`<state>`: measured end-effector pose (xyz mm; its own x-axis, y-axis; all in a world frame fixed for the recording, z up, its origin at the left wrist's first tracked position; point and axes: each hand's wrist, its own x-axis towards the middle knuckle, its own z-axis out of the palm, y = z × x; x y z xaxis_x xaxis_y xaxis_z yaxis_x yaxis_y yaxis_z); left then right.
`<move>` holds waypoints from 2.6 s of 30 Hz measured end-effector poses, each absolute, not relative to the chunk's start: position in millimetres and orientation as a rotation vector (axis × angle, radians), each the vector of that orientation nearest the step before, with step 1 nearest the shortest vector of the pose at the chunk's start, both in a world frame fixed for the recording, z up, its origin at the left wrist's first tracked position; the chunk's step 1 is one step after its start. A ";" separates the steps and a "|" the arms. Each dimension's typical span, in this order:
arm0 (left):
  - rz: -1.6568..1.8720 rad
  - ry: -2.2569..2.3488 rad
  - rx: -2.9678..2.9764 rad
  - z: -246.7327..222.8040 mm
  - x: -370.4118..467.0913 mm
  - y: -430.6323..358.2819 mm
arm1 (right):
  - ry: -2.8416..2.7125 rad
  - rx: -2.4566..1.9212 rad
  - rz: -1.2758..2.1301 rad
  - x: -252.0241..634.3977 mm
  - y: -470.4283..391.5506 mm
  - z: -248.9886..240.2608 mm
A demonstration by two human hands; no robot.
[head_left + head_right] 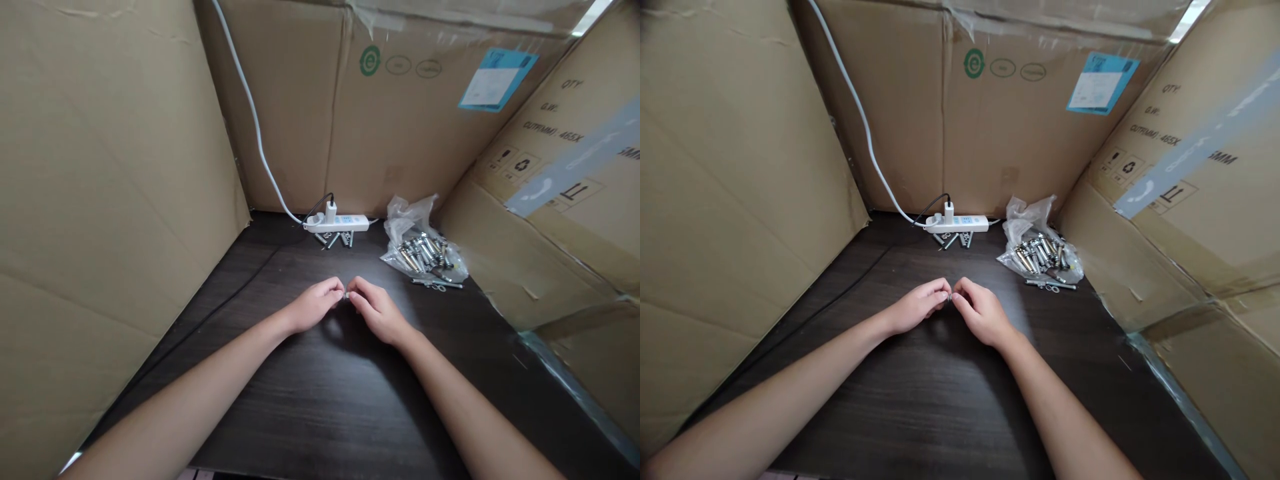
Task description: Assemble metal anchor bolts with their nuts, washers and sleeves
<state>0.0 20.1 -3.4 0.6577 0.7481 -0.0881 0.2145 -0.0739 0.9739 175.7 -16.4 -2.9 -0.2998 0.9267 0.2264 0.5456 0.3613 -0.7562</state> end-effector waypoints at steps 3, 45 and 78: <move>0.537 0.804 1.645 -4.2 -0.2 20.6 | -1.974 -1.228 0.724 175.1 -16.4 -1.7; 0.583 0.747 1.745 -2.5 0.3 17.9 | -1.985 -1.366 0.635 172.4 -15.3 -5.9; 0.457 0.918 2.180 1.6 -3.6 10.5 | -1.898 -1.407 0.801 173.8 -13.3 -12.7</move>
<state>-3.6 10.5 1.6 0.6843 0.7278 0.0444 0.4739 -0.4902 0.7315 173.8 -13.3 -12.7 -0.2258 0.9650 0.1331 0.5781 0.2427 -0.7791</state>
